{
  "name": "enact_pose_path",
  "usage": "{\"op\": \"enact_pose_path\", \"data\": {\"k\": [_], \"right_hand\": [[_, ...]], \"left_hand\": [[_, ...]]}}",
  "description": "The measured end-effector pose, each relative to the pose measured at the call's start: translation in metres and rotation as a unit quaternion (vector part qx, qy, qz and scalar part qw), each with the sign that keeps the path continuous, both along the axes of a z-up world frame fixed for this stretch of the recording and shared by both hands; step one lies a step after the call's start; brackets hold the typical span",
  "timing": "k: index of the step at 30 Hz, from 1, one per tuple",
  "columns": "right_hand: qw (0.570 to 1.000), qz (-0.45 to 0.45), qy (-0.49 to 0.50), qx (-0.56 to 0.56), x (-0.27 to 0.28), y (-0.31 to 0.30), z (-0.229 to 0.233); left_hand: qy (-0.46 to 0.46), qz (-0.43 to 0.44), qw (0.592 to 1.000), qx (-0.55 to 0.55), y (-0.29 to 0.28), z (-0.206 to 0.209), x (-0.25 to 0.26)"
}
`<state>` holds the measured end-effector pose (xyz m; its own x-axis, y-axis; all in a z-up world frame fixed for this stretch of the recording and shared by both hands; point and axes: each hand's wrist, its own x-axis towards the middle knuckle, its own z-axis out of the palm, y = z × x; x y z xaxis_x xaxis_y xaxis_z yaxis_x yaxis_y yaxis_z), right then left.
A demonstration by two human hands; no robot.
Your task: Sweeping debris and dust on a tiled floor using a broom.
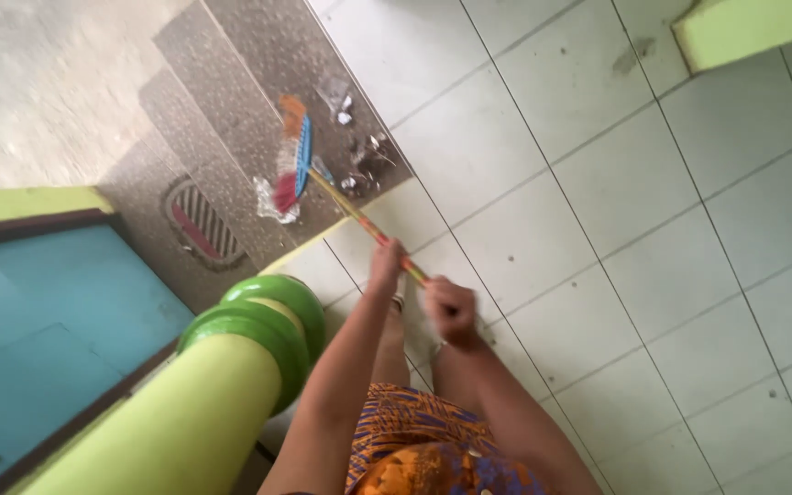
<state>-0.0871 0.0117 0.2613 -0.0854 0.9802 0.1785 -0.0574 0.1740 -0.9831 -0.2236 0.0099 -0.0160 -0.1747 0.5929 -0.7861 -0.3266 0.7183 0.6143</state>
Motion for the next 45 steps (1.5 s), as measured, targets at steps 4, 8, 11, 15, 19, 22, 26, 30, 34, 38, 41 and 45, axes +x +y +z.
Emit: {"op": "enact_pose_path", "data": {"k": [4,8,11,15,19,22,26,30,34,38,41,45], "right_hand": [[0.998,-0.009,-0.045,-0.037,0.003,0.009,0.093],[0.988,-0.005,-0.148,-0.046,-0.029,-0.013,0.089],[0.982,0.012,-0.187,-0.011,-0.074,-0.018,0.043],[0.994,0.036,-0.089,-0.055,-0.124,-0.036,-0.055],[0.969,0.018,-0.007,-0.247,-0.137,-0.031,-0.052],[0.973,0.069,0.082,-0.203,-0.136,-0.01,0.037],[0.99,0.137,-0.009,0.011,-0.112,-0.004,0.095],[0.991,0.091,-0.098,-0.022,-0.095,-0.017,0.101],[0.982,0.074,-0.158,-0.069,-0.119,-0.039,0.049],[0.994,0.072,-0.061,-0.058,-0.131,-0.034,0.02],[0.997,0.051,0.031,-0.04,-0.1,-0.008,0.03],[0.995,0.048,0.09,-0.006,-0.036,0.019,0.059]], "left_hand": [[-0.138,0.021,0.99,-0.004,0.004,0.104,0.045],[-0.348,0.023,0.929,-0.122,-0.028,0.109,0.061],[-0.446,0.012,0.884,-0.14,-0.058,0.019,0.023],[-0.007,-0.078,0.989,-0.129,-0.062,-0.05,-0.101],[-0.027,0.055,0.984,-0.169,-0.056,0.0,-0.154],[0.007,0.124,0.987,-0.105,-0.057,0.075,-0.156],[-0.107,0.167,0.98,-0.018,-0.032,0.143,-0.098],[-0.269,0.171,0.944,-0.08,-0.034,0.127,-0.041],[-0.378,0.089,0.915,-0.108,-0.072,0.073,-0.055],[-0.213,0.115,0.965,-0.1,-0.073,0.028,-0.11],[-0.108,0.116,0.986,-0.05,-0.03,0.079,-0.112],[-0.161,0.154,0.975,0.012,0.003,0.124,-0.054]]}}
